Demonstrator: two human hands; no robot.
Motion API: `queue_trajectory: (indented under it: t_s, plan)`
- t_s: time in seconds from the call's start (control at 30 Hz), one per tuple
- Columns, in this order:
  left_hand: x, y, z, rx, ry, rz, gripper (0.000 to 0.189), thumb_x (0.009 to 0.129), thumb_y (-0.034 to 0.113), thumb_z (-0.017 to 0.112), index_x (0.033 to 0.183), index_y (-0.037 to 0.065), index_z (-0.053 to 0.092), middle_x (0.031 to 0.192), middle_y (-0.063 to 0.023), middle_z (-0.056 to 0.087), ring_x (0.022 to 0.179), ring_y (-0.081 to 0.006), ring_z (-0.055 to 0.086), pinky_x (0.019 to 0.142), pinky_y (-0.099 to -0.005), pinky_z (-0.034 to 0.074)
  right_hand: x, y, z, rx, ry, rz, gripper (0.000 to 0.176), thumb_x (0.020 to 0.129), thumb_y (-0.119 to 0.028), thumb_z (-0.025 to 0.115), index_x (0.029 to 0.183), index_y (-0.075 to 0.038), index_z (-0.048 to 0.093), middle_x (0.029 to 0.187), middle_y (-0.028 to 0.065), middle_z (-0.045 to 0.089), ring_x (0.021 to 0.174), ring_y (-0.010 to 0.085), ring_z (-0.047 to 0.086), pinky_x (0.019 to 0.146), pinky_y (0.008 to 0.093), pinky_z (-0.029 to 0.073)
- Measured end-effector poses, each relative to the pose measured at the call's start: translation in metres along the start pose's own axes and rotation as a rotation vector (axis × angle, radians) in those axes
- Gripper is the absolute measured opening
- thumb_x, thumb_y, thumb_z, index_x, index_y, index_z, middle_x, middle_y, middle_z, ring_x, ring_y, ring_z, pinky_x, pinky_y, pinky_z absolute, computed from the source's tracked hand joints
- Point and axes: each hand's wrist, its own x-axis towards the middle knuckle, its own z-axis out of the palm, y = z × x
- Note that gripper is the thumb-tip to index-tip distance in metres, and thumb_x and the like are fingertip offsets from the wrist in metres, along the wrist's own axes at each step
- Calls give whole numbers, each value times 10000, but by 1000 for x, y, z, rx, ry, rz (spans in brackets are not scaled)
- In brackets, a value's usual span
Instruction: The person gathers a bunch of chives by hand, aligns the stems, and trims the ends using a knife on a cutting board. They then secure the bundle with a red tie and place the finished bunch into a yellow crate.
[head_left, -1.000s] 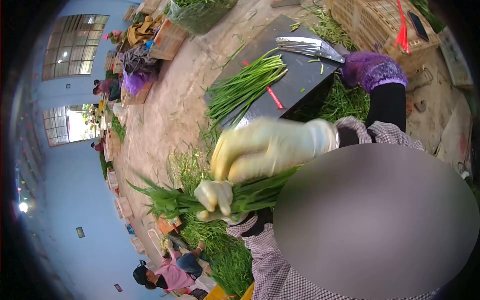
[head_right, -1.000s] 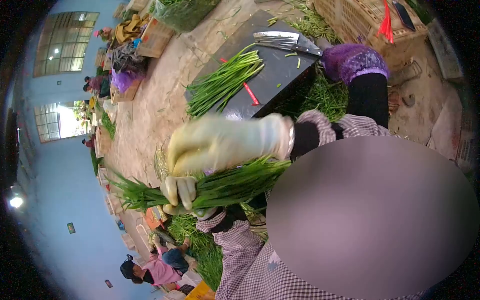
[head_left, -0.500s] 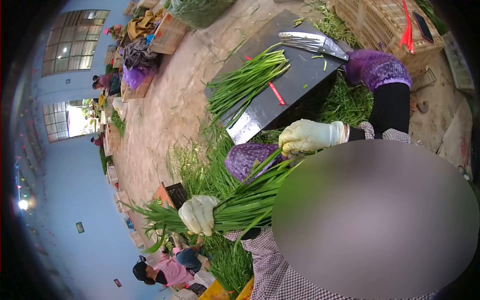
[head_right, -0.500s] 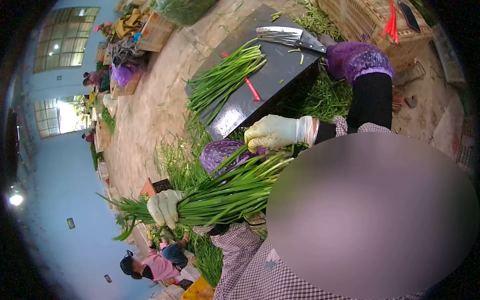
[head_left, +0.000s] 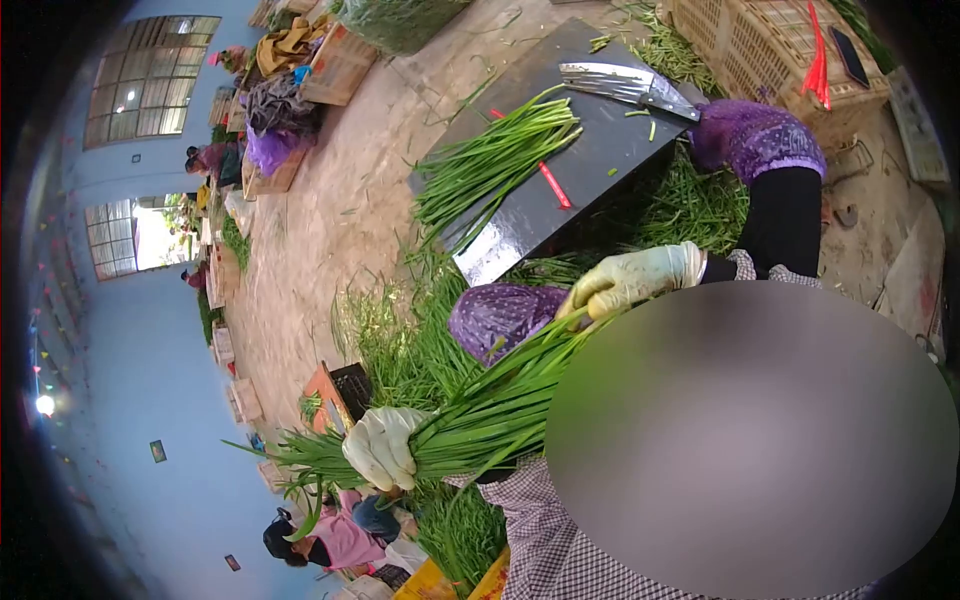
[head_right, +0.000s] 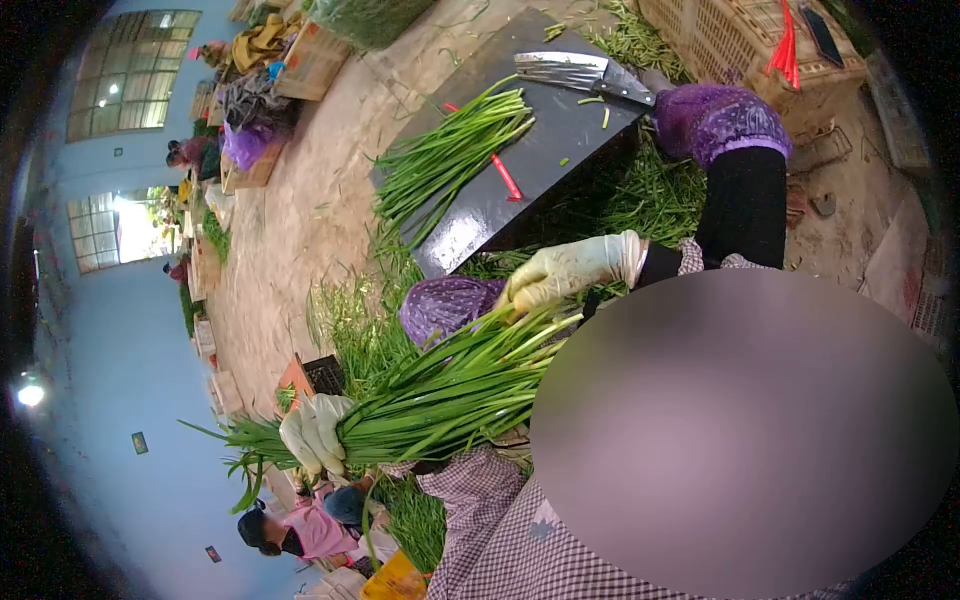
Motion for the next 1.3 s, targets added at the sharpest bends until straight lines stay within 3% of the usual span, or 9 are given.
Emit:
queue_trajectory:
  t_s: [0.07,0.27,0.63,0.73,0.9,1.0,1.03,1.2,1.3]
  plan:
    - [-5,-1,2,-10,13,78,89,873,26,705,794,-12,694,713,-138,704,685,-219,713,564,-271,536,-1,-24,11,77,-92,296,404,1002,-327,677,1280,-33,673,1073,24,725,990,112,640,875,295,517]
    - [4,1,-22,225,-84,-183,212,948,125,722,756,63,658,889,-67,679,774,-213,719,710,-326,541,8,-44,28,241,168,14,335,962,-276,704,1157,-4,690,1022,27,732,929,94,637,818,281,503]
    - [-37,-41,1,21,386,407,265,966,130,666,736,113,536,816,-31,580,674,-169,587,685,-308,482,15,-13,38,128,74,184,431,951,-279,752,1266,2,660,1059,25,724,975,116,642,891,317,524]
    - [-35,-33,7,142,598,313,228,917,123,706,771,122,531,781,-9,519,660,-158,562,697,-310,478,28,-1,36,-173,355,-124,418,947,-278,747,1243,4,663,1064,33,715,982,141,649,897,318,523]
    - [-68,-30,-8,397,937,218,282,895,177,710,778,149,455,748,34,403,716,-123,476,797,-329,434,26,-1,28,46,401,109,421,965,-342,719,1192,11,677,1045,62,713,974,139,649,890,313,522]
    - [-99,-29,-14,221,863,262,289,924,200,697,766,154,459,747,29,426,698,-130,481,788,-329,435,24,20,15,-162,224,45,435,978,-369,701,1200,5,683,1021,53,720,944,130,648,859,315,524]
    - [-108,-29,-17,220,820,299,294,945,210,692,756,157,472,730,29,447,663,-132,486,769,-334,441,23,-12,24,-11,281,302,435,984,-393,689,1160,4,709,1016,52,725,922,128,644,829,321,524]
    - [-117,-28,-16,196,693,388,307,970,252,681,752,163,483,692,41,456,614,-133,491,737,-342,458,33,1,18,-185,400,298,411,970,-417,701,1076,-22,744,974,88,731,894,165,663,812,332,530]
    - [-117,-29,-14,222,705,443,312,980,261,670,753,165,479,687,41,450,616,-134,490,748,-340,460,25,9,10,-529,869,-106,306,938,-359,721,1062,-80,748,1006,118,704,964,287,679,867,370,532]
